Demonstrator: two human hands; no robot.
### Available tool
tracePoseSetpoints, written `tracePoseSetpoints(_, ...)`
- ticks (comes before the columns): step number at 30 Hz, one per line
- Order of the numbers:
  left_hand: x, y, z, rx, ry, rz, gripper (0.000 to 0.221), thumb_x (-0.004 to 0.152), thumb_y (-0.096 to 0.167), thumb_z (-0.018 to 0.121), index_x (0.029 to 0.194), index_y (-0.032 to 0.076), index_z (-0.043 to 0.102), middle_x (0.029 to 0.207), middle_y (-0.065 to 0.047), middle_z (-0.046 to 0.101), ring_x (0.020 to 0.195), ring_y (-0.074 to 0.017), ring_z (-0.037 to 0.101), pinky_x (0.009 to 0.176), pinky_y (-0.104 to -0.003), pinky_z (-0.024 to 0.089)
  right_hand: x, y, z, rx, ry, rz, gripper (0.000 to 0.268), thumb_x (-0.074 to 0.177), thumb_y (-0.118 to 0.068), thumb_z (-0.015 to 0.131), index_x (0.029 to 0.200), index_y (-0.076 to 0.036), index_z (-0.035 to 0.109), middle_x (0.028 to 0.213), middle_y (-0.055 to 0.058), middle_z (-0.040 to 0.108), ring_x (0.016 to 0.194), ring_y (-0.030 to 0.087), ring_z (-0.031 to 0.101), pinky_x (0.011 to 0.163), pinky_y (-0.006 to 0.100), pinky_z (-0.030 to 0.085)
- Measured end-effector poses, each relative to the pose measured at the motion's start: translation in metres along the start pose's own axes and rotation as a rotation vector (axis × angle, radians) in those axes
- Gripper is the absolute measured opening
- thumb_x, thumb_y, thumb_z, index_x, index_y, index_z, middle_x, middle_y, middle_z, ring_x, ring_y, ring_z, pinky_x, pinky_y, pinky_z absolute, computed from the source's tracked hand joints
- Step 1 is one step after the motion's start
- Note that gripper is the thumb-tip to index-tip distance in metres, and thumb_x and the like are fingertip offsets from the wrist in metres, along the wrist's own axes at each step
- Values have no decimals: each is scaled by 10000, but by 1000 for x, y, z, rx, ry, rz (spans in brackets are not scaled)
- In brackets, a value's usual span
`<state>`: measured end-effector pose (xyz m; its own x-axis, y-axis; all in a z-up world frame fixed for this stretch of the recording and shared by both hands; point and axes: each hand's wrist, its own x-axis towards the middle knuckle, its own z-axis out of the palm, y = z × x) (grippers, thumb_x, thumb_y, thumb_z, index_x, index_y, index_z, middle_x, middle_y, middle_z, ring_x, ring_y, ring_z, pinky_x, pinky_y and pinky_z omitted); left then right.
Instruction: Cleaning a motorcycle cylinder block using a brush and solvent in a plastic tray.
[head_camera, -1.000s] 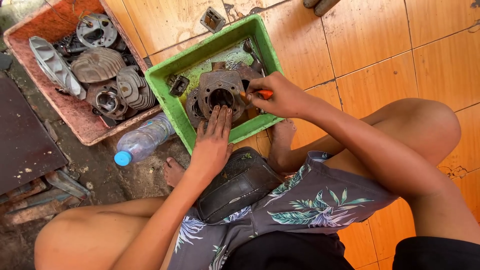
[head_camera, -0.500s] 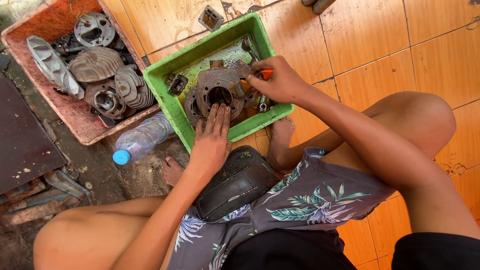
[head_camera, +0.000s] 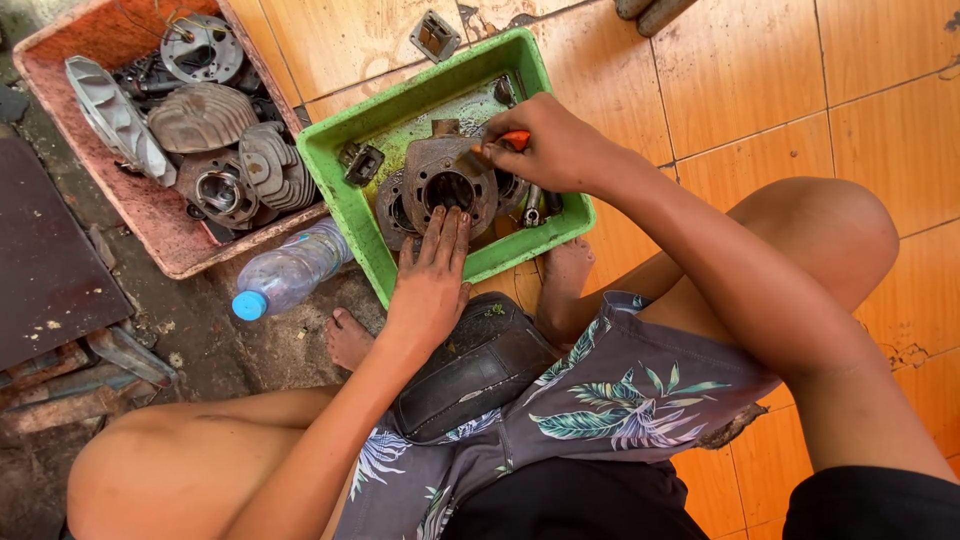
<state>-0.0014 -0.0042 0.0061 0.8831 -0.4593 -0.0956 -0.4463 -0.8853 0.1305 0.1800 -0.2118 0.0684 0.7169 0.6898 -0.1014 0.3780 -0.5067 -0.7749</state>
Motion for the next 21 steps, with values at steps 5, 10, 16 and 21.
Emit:
tracePoseSetpoints(5, -1, 1, 3, -20, 2, -4, 938, 793, 307, 723, 1565, -63, 336, 1649, -217, 346, 1555, -336, 299, 1075, -502, 434, -1, -4, -3, -87, 53, -37, 146, 886, -55, 692, 978, 51, 735, 810, 128, 702, 593, 246, 546, 582, 371, 472)
tracePoseSetpoints(10, 0, 1, 4, -17, 3, 1, 936, 796, 331, 726, 1552, -72, 349, 1646, -228, 344, 1554, -337, 293, 1074, -511, 428, -2, -4, -2, -191, 124, -156, 95, 905, -9, 701, 938, 76, 727, 852, 163, 731, 623, 280, 612, 614, 379, 510)
tracePoseSetpoints(16, -1, 2, 4, -8, -4, 6, 957, 812, 345, 718, 1571, -73, 311, 1646, -233, 340, 1557, -342, 286, 1065, -505, 429, -1, 9, -3, 90, -99, 30, 138, 898, -47, 671, 958, 14, 780, 834, 134, 767, 570, 172, 630, 578, 286, 554)
tracePoseSetpoints(21, 0, 4, 5, 79, -16, 0, 961, 797, 356, 715, 1565, -79, 335, 1657, -232, 323, 1558, -352, 273, 1092, -497, 421, 2, 6, -4, 191, -94, 83, 129, 921, -37, 686, 1004, 36, 752, 893, 176, 781, 681, 184, 767, 621, 266, 637)
